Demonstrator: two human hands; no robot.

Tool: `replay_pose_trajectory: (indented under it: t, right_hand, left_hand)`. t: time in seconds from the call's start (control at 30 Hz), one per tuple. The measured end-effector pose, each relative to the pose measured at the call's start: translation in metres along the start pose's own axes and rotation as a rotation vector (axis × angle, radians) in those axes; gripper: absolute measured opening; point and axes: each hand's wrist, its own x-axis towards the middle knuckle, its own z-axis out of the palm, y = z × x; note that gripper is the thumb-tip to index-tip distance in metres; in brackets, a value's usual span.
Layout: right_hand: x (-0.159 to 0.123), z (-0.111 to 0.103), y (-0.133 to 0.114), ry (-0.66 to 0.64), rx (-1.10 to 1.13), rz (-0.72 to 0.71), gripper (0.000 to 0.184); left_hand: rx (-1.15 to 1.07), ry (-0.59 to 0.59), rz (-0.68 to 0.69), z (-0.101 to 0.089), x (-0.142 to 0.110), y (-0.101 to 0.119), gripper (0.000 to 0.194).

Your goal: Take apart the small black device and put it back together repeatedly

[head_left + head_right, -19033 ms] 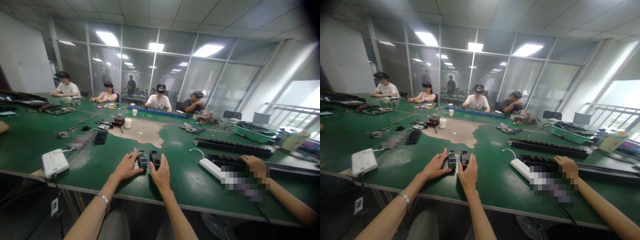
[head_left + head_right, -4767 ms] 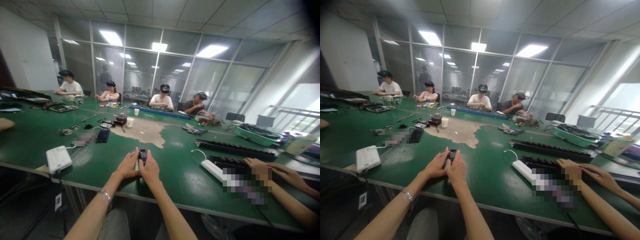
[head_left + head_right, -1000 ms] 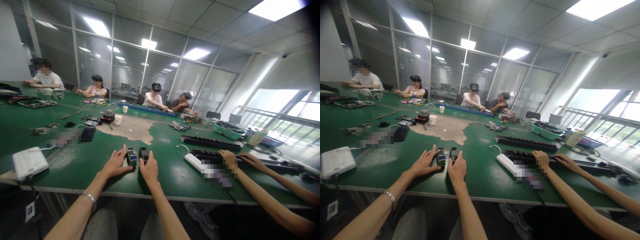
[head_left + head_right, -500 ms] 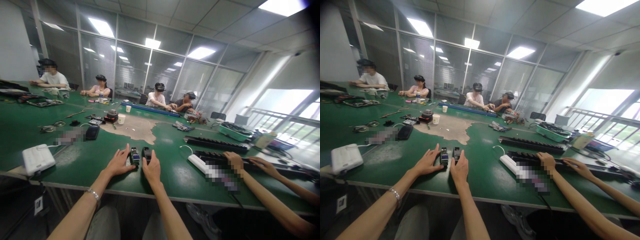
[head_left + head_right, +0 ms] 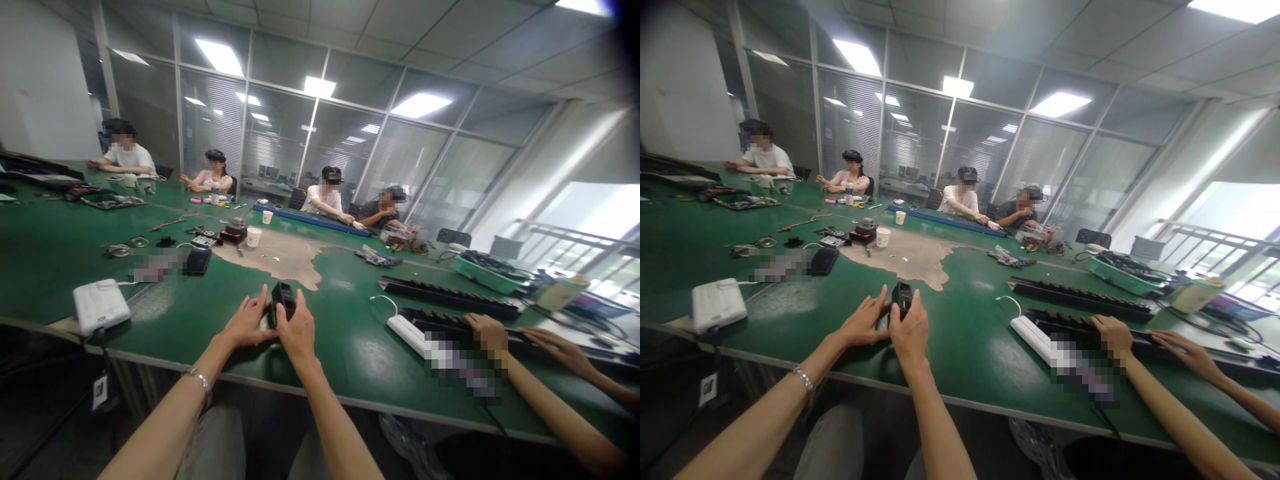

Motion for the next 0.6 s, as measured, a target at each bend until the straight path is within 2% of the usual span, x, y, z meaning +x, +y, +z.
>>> replay_pose_trajectory:
  t: [0.27,0.6]
  right_hand:
    - [-0.002,0.004,-0.009,-0.042,-0.122,0.034,0.068]
    - [-0.006,0.002,-0.017,-0.037,-0.227,-0.048,0.070]
  left_hand:
    - [-0.041,0.037,0.008,0.000,-0.001,-0.002,0.118]
    - [-0.004,0.055,0.004,0.005,0.000,-0.008,0.123]
